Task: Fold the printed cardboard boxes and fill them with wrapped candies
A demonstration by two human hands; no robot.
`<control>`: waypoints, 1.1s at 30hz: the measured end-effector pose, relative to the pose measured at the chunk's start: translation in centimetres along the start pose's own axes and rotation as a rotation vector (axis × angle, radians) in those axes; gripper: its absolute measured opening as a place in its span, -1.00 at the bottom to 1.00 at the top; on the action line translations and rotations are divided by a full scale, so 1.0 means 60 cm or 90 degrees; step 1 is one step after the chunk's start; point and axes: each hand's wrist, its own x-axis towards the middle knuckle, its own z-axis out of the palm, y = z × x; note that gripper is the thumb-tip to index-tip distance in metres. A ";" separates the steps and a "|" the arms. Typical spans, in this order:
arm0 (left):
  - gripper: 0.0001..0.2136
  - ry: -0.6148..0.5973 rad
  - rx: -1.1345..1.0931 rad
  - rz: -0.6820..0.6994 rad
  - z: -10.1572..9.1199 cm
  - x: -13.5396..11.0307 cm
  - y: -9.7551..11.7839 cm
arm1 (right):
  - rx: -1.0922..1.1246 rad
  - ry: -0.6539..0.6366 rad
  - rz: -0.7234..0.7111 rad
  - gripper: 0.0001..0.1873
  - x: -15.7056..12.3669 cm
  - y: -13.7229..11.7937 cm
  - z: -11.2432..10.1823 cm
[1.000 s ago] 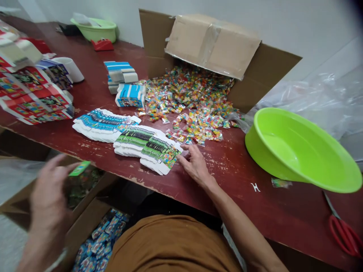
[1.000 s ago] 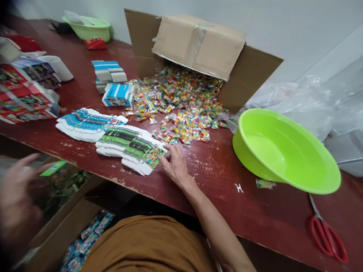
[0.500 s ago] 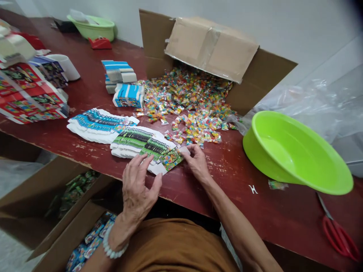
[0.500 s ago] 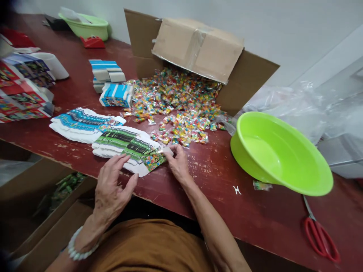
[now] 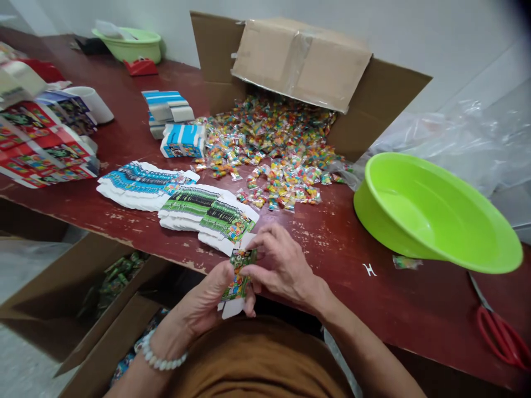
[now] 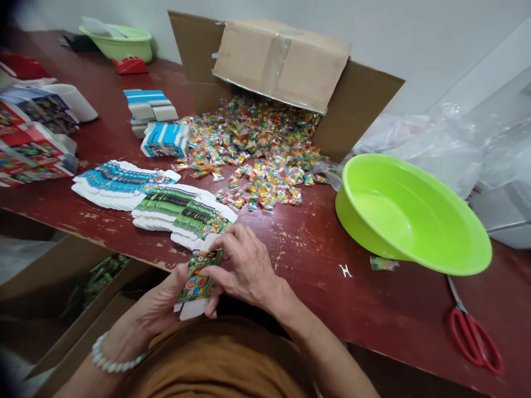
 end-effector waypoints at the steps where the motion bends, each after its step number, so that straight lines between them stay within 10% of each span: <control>1: -0.41 -0.005 0.033 0.004 -0.001 0.000 0.001 | -0.016 -0.028 -0.002 -0.73 -0.001 -0.002 0.000; 10: -0.46 -0.021 0.092 -0.051 -0.007 -0.003 0.008 | 0.114 -0.181 0.051 -0.82 0.003 -0.002 -0.027; 24: -0.46 -0.059 0.219 -0.156 -0.003 -0.014 0.006 | 0.274 -0.480 -0.026 -0.05 0.009 0.013 -0.035; 33: -0.57 -0.047 0.285 -0.096 -0.023 -0.005 0.021 | 0.178 -0.512 -0.043 0.20 0.006 -0.007 -0.049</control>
